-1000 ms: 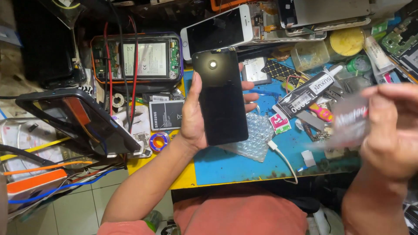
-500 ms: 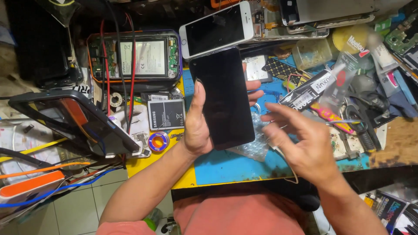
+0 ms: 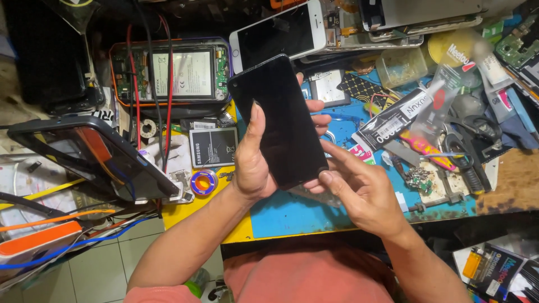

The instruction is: The person reassembles a smartphone, aligning and pressing the back cover onto the phone body and checking the screen. They then place the phone on bubble wrap on the workbench, wrap it, and handle a charging cable near the device.

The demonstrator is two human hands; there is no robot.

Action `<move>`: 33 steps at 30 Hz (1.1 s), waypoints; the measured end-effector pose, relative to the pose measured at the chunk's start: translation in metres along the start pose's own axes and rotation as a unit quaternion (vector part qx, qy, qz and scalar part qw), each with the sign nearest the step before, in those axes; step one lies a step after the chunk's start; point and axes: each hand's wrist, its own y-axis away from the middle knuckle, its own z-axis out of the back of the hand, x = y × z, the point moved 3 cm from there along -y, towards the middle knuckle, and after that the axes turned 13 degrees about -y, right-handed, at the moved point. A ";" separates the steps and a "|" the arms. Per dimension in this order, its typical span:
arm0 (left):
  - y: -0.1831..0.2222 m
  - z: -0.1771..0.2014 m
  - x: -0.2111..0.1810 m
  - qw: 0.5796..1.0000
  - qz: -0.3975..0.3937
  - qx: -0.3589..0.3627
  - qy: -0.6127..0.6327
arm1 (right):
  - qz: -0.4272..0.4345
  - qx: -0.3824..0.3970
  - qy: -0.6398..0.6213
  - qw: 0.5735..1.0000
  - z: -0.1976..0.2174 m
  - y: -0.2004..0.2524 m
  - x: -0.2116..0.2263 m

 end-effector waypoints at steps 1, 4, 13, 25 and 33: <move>0.000 0.001 0.000 1.000 -0.001 0.000 0.000 | 0.000 0.001 0.000 1.000 0.001 0.000 0.000; 0.000 0.001 0.003 1.000 0.007 -0.008 0.028 | 0.003 0.007 0.001 1.000 -0.003 0.002 0.000; -0.002 0.000 0.002 0.999 -0.007 -0.016 0.032 | -0.015 -0.069 -0.004 0.998 -0.009 0.004 0.000; -0.002 -0.005 -0.006 0.997 0.010 -0.005 0.072 | 0.211 -0.243 0.282 0.904 0.073 0.023 0.048; -0.005 -0.002 -0.002 0.998 0.005 -0.037 0.056 | 0.245 -0.036 0.577 0.778 0.096 0.017 0.053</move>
